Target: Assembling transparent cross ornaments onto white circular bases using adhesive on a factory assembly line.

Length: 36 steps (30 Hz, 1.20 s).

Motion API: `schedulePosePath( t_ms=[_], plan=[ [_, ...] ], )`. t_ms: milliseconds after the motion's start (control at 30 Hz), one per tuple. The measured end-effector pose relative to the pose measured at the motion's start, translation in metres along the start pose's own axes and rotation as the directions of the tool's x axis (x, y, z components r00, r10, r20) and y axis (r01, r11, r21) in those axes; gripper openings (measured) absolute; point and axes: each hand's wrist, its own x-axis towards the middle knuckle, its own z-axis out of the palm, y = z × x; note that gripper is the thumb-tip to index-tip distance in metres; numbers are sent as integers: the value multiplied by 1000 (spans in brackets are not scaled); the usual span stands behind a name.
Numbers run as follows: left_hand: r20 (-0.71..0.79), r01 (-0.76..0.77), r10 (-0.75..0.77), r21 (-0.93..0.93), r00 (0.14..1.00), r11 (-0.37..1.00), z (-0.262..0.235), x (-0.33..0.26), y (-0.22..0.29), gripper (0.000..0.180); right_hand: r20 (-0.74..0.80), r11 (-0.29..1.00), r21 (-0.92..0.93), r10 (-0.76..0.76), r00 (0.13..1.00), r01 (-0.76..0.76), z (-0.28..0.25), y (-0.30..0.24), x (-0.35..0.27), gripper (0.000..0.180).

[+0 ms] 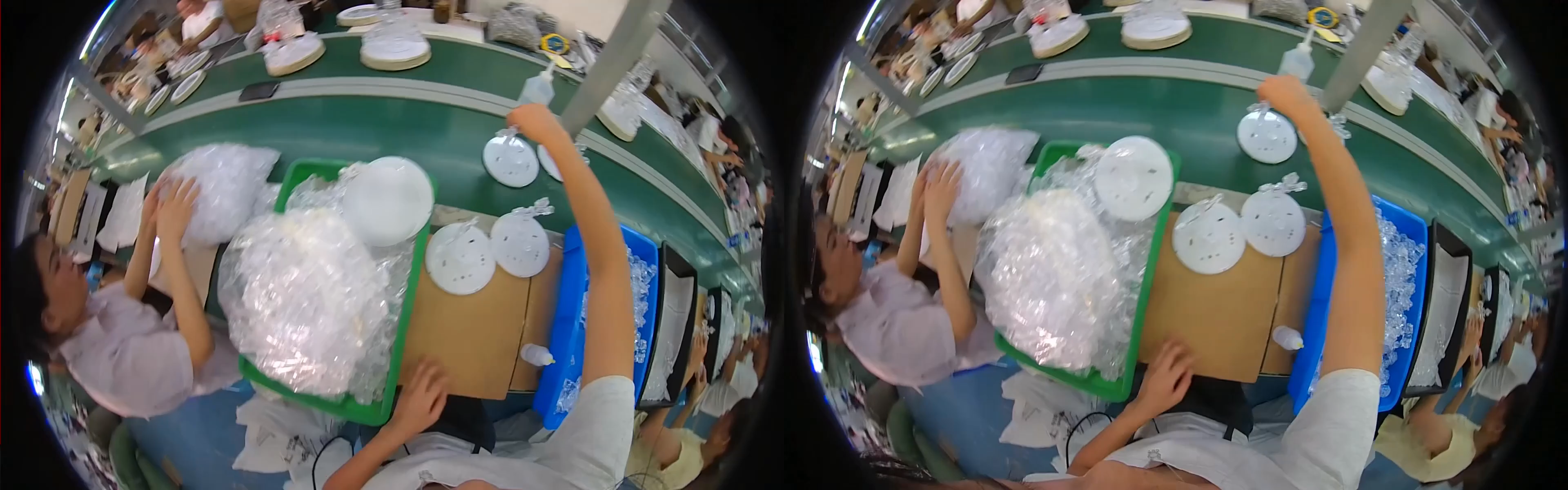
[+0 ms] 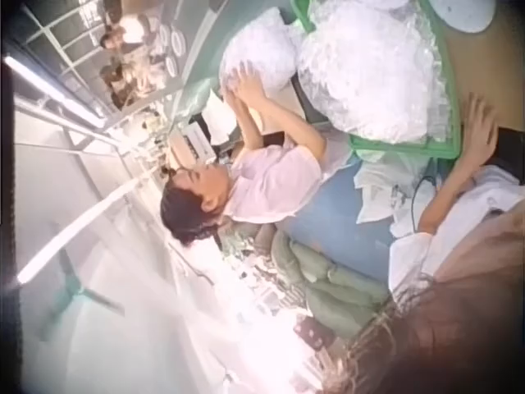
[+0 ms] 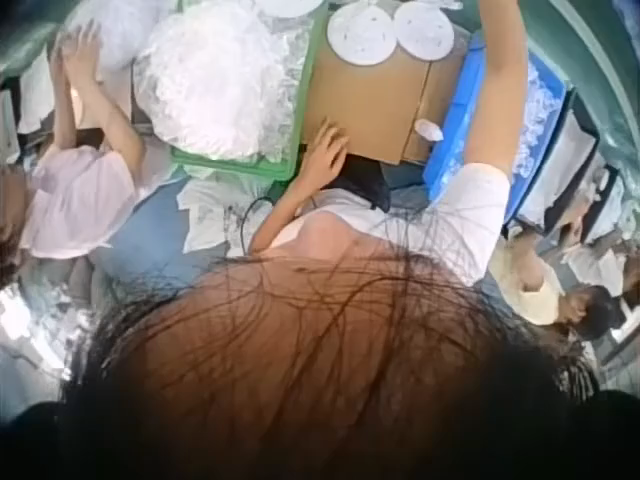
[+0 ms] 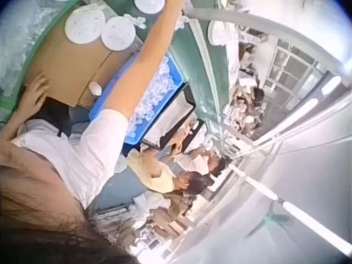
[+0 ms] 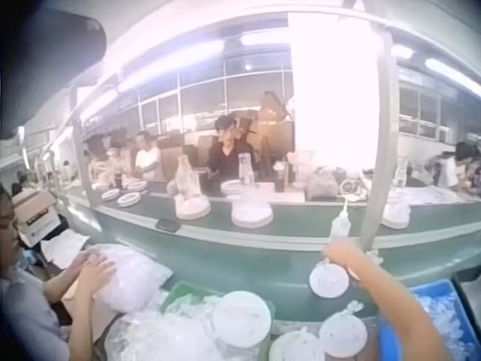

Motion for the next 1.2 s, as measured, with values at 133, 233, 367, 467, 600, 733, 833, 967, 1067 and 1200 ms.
schedulePosePath(
  t_ms=[133, 233, 367, 467, 600, 733, 833, 967, 1067, 1200],
  plan=[
    [13, -25, 33, -374, 999, 927, -77, -17, 49, 29, -297, 994, 31, -89, 951, 102, -73, 3, -59, 12],
    [-316, 68, -24, 131, 948, 989, -120, -13, 47, 37, -379, 987, 71, -104, 920, 141, -157, -39, -121, 15],
    [-248, 134, 7, 548, 969, 826, -116, 15, 17, 44, -455, 959, 141, -160, 876, 248, -185, -115, -181, 16],
    [-93, 122, -82, 848, 992, 516, -103, 29, 19, 45, -432, 948, 164, -178, 884, 271, -193, -152, -204, 16],
    [-26, 5, 47, 922, 999, 388, -103, 29, 7, 41, -374, 914, 131, -314, 873, 384, -154, -181, -211, 15],
    [60, -114, 134, 889, 989, 444, -112, 20, 6, 34, -291, 861, 175, -419, 860, 478, -113, -220, -219, 14],
    [-12, -33, 88, 872, 996, 488, -113, 22, 12, 41, -170, 861, 200, -440, 882, 468, -99, -246, -221, 17],
    [-60, 9, 92, 881, 994, 473, -102, 23, 0, 37, -220, 859, 328, -335, 916, 393, -115, -255, -228, 31],
    [-49, 81, -69, 799, 996, 596, -101, 26, 2, 29, -323, 866, 372, -218, 921, 335, -140, -243, -248, 43],
    [-137, 105, -27, 603, 990, 791, -100, 16, -10, 18, -371, 790, 532, -104, 923, 303, -170, -248, -290, 44]
  ],
)
